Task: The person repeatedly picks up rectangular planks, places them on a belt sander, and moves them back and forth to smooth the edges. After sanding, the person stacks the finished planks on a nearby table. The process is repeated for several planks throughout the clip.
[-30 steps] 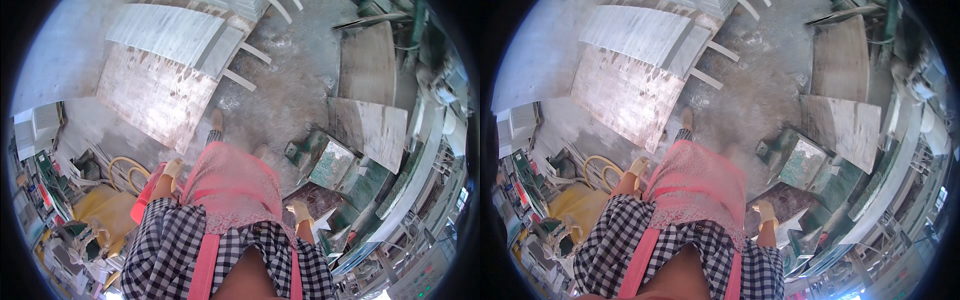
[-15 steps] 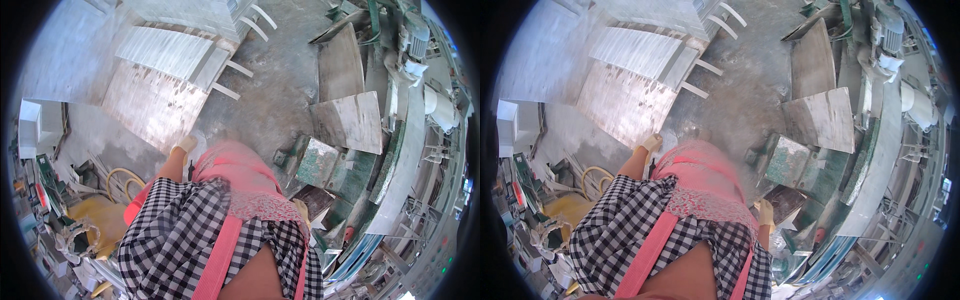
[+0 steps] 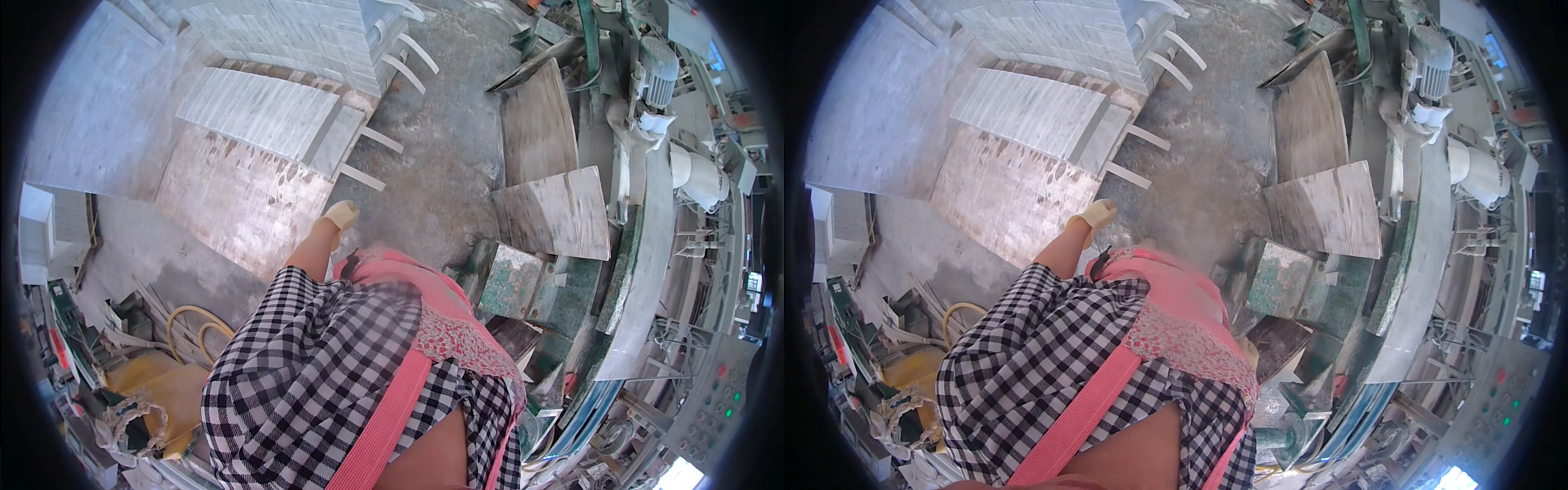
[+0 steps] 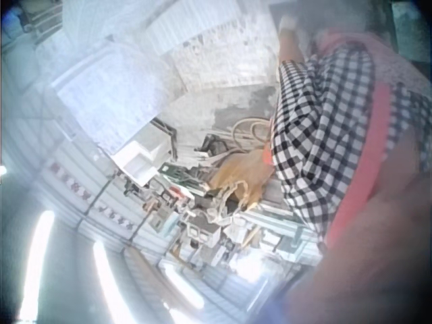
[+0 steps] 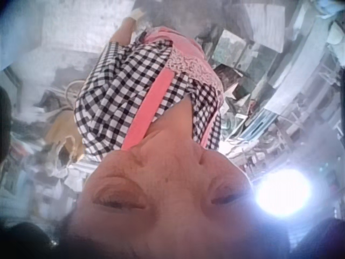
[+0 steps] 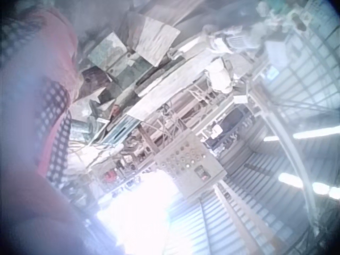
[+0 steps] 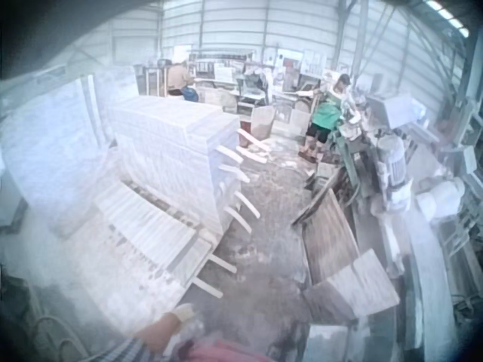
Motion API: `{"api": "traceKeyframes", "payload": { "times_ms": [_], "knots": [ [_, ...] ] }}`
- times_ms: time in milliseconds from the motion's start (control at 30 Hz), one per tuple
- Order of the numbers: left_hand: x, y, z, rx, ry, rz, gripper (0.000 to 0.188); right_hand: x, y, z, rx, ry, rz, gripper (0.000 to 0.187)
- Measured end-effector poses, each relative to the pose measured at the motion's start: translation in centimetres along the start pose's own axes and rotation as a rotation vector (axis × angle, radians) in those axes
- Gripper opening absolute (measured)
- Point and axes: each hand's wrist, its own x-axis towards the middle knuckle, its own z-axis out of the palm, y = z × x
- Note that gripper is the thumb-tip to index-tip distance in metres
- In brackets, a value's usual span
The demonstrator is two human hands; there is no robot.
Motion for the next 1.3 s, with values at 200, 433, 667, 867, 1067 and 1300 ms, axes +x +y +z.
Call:
{"api": "traceKeyframes", "payload": {
  "times_ms": [200,433,667,867,1067,1300],
  "knots": [
    [-1.2,0.0,-0.6,-0.001,0.108,0.004,0.036,-1.3,-4.0,2.9,-0.039,0.079,-0.072,0.037],
    [-2.0,-3.4,-1.0,0.031,0.12,-0.087,0.036,-2.4,-7.4,5.8,0.017,0.046,-0.102,0.039],
    [-2.0,-3.4,-1.4,0.027,0.187,-0.078,0.036,-1.0,-6.9,6.8,-0.166,0.006,-0.054,0.034],
    [-2.1,-1.6,-2.0,0.034,0.154,-0.063,0.037,2.0,-4.2,5.2,-0.048,-0.097,-0.014,0.03],
    [-1.6,-2.2,-1.8,0.051,0.094,-0.026,0.039,3.8,-0.5,4.3,-0.026,-0.074,-0.032,0.031],
    [-1.0,-3.2,-1.3,0.055,0.157,-0.024,0.042,2.4,-3.4,6.5,-0.204,-0.027,-0.059,0.033]
  ]
}}
